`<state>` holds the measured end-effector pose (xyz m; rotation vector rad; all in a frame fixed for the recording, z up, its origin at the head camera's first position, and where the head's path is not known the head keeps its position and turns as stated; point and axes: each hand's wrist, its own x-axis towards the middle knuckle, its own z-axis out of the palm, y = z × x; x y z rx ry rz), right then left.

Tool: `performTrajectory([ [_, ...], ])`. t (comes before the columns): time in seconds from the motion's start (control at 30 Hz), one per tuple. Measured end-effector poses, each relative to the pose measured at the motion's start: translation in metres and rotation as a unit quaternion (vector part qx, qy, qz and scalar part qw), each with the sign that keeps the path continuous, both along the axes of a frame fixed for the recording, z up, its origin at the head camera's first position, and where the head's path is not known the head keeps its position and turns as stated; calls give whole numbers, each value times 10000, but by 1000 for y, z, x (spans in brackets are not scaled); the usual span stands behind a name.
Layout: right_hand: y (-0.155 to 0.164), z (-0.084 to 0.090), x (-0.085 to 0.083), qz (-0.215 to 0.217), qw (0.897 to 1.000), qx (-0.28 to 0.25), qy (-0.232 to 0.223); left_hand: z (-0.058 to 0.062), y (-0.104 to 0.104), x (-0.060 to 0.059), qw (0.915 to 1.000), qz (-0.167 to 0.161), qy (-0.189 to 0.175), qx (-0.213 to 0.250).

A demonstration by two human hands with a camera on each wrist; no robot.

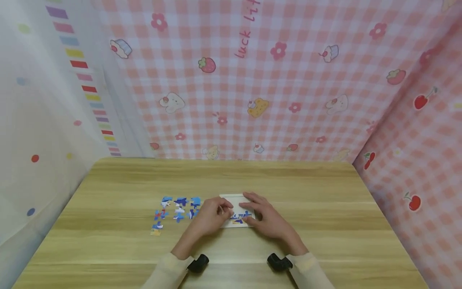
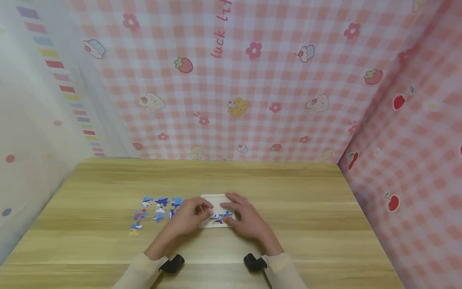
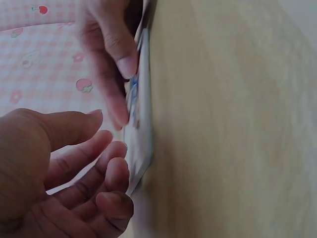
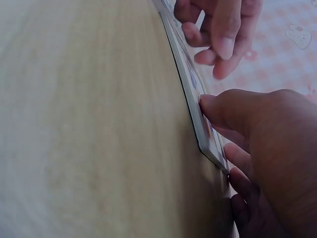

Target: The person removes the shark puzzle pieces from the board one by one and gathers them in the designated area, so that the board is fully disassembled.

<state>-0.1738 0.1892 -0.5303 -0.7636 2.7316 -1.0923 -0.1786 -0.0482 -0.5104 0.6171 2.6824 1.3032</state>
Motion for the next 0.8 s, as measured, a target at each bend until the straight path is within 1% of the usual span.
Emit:
performTrajectory([
  [0.13, -1, 2, -1, 7, 9999, -32, 115, -2, 4, -1, 9998, 114, -102, -144],
  [0.23, -1, 3, -2, -5, 9999, -39, 110, -4, 6, -1, 9995, 153, -176, -221],
  [0.43, 2, 3, -1, -135, 9999, -54, 49, -7, 5, 0, 9994, 99, -262, -189],
  [0.63, -3, -1, 1, -62, 9999, -89, -69, -9, 1, 6, 9987, 292, -325, -255],
  [0.8, -1, -3, 0, -101, 9999, 2, -43, -11, 3, 6, 9986, 353, -345, -178],
])
